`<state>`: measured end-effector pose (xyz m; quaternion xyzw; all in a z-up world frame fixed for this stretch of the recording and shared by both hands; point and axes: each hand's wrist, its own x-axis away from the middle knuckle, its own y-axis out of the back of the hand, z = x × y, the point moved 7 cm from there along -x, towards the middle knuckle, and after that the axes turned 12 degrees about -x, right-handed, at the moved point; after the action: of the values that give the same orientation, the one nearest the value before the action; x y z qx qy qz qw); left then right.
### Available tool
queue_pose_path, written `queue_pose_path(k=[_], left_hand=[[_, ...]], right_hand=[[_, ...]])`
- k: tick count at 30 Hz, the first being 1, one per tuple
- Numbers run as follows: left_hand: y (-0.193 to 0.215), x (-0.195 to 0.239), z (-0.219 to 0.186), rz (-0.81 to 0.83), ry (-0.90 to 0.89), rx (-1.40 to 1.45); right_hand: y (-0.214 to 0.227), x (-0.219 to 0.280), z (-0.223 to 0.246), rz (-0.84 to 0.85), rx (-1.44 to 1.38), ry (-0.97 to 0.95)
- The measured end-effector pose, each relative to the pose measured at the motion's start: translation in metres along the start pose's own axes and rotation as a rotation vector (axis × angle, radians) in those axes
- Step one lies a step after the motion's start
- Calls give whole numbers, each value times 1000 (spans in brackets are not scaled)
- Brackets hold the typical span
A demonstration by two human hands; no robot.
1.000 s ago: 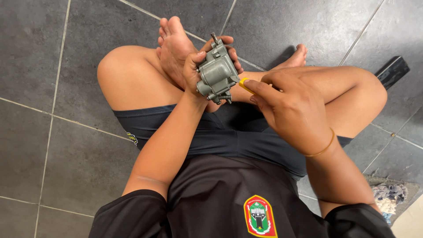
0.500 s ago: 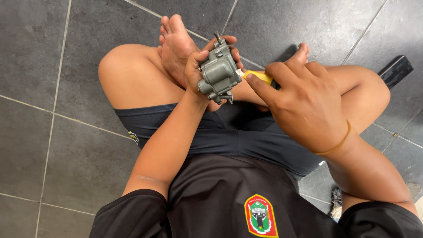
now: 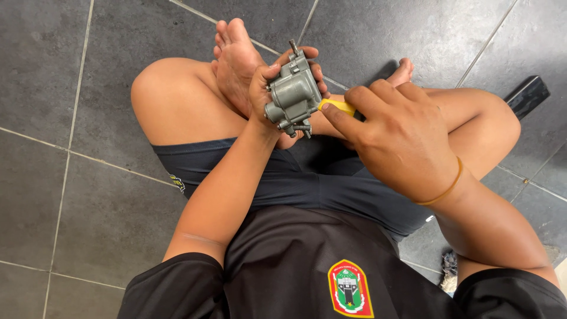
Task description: Scraping the exterior surface of a motorcycle carburetor using a utility knife to remove dirt or residue.
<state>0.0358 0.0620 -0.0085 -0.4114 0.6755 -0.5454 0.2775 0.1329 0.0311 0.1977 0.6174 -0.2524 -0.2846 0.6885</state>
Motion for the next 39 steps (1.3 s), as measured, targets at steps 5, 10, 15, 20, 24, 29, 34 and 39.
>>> queue_pose_path(k=[5,10,15,20,24,29,34,39], left_hand=[[-1,-1,-1,-5,3,-29],[-4,-3,-3,-5,-30,-46],[-6,-2,-2,-12,-37,-47],[-11,-1,-7,-44,-102,-106],[-13,1,-5,-58,-69,-116],[-8,0,-5,-34,-60,-104],[-8,-1,-5,-58,-82,-102],[-4,3,-4,-110,-71,-122]], right_hand=[[1,0,2,-21,42,-7],[-1,-2,3,-5,89,-19],[0,0,1,-9,88,-25],[0,3,3,-80,91,-36],[-2,6,4,-88,74,16],[-1,1,3,-23,64,-21],[3,3,-7,-39,263,-65],[13,12,-15,-62,169,-83]])
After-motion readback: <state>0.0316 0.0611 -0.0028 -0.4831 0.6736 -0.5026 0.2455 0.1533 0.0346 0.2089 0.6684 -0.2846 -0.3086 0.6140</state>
